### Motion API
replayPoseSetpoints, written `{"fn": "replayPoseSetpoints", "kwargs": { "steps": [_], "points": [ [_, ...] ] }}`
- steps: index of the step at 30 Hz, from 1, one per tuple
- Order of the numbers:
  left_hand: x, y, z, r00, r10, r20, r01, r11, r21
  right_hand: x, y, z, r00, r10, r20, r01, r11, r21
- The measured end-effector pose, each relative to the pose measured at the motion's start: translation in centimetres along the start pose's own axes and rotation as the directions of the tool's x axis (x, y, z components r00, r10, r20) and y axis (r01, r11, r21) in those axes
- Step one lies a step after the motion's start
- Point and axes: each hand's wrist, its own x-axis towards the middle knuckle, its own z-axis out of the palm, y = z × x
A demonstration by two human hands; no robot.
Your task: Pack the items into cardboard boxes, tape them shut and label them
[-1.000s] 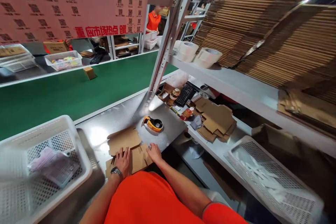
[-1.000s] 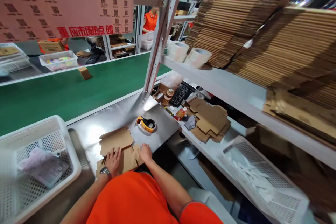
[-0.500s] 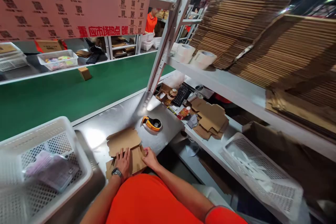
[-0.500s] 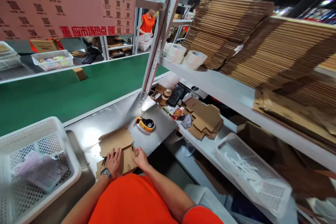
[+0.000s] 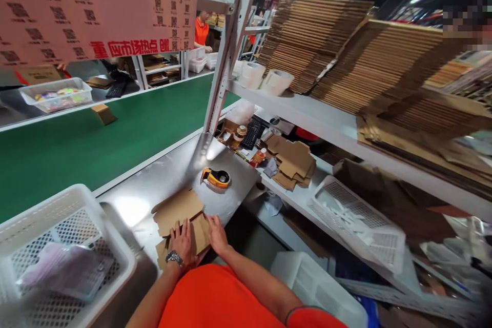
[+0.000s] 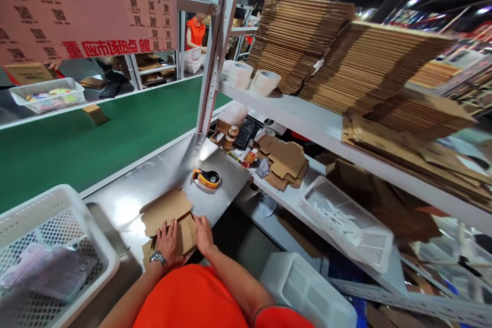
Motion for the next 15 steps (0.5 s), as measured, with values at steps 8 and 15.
{"fn": "replayPoseSetpoints", "kwargs": {
  "steps": [8, 15],
  "points": [
    [0.1, -0.1, 0.5, 0.999, 0.003, -0.053, -0.003, 1.000, 0.009, -0.5, -1.7, 0.5, 0.999, 0.030, 0.043, -0.023, 0.988, -0.156],
    [-1.0, 0.0, -1.0, 1.000, -0.005, 0.021, 0.002, 0.989, 0.145, -0.9, -2.3, -1.3, 0.996, -0.011, 0.086, 0.002, 0.995, 0.103]
  ]
}}
